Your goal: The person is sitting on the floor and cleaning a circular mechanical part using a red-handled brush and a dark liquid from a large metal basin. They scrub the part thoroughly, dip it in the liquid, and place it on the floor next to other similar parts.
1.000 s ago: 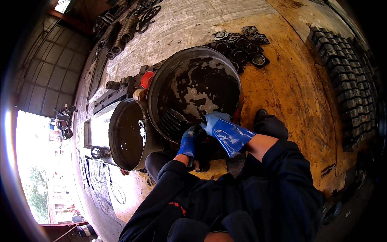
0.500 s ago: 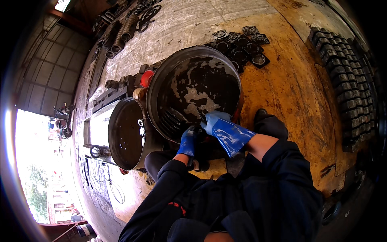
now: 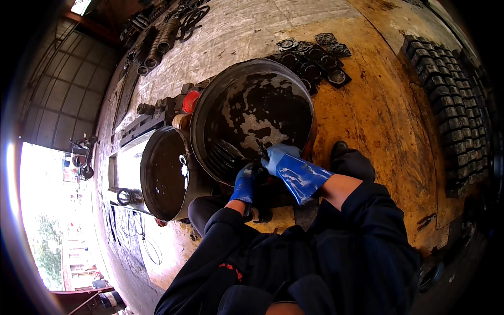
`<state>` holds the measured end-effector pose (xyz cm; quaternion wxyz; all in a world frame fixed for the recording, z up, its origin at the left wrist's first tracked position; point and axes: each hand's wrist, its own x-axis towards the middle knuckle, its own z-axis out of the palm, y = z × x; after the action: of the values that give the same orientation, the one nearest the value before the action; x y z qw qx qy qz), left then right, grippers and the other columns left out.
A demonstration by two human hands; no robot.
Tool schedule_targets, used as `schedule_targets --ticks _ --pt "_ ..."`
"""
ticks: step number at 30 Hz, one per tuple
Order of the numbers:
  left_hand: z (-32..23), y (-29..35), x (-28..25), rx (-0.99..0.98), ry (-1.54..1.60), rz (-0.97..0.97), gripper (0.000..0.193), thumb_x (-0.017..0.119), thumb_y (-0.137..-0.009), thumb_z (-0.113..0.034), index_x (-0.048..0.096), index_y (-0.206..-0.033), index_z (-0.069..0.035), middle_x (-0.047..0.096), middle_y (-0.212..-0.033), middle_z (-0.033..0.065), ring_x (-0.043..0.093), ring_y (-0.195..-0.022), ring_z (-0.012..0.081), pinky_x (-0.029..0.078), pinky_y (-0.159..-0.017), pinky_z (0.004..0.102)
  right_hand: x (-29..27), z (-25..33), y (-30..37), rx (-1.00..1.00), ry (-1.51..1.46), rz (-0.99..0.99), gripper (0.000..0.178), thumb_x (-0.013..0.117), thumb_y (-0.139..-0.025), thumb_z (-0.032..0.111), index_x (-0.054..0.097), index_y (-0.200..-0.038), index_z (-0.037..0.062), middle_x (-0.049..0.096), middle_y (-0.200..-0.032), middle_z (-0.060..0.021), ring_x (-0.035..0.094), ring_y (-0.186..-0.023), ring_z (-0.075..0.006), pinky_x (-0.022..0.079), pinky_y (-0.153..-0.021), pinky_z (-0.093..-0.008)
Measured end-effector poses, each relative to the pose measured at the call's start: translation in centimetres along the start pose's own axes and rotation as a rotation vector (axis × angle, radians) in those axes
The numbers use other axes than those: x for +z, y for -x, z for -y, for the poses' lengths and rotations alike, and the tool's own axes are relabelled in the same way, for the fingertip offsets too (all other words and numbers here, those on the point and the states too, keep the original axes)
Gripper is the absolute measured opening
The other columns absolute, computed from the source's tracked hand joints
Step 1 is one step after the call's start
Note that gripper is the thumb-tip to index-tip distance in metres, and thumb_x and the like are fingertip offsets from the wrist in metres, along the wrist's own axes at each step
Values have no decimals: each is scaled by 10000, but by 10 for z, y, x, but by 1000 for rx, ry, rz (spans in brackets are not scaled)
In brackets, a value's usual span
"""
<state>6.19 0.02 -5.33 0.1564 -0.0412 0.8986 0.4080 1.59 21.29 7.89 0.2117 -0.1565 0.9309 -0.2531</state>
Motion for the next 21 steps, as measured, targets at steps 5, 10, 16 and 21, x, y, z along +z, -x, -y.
schedule_targets --ticks 5,10,16,21 --pt "-15 1 -3 -9 -100 11 298 699 -847 -315 713 -1005 -62 707 -965 183 667 -892 378 527 -776 414 -1 -2 0 10 -6 9 427 576 -935 468 715 -1002 69 713 -1007 -135 691 -960 -296 540 -875 -446" --pt "-3 1 0 -2 -24 -8 295 681 -863 -314 704 -1018 -63 699 -972 186 658 -906 381 518 -784 415 -1 -1 1 -9 -13 -1 427 575 -935 466 715 -1004 69 713 -1009 -136 690 -962 -303 535 -883 -455" --pt "0 1 -1 -72 -34 -11 324 731 -872 -194 651 -1140 -31 719 -1057 107 657 -919 197 526 -827 344 -5 1 1 2 -20 41 418 577 -934 456 717 -998 68 715 -998 -135 691 -959 -292 536 -883 -432" --pt "-7 -5 -4 -50 -218 37 365 722 -879 -282 652 -1155 -54 719 -1102 129 675 -933 237 522 -837 365 -1 0 0 23 -3 17 415 575 -935 453 716 -987 67 719 -979 -129 691 -954 -292 536 -882 -424"
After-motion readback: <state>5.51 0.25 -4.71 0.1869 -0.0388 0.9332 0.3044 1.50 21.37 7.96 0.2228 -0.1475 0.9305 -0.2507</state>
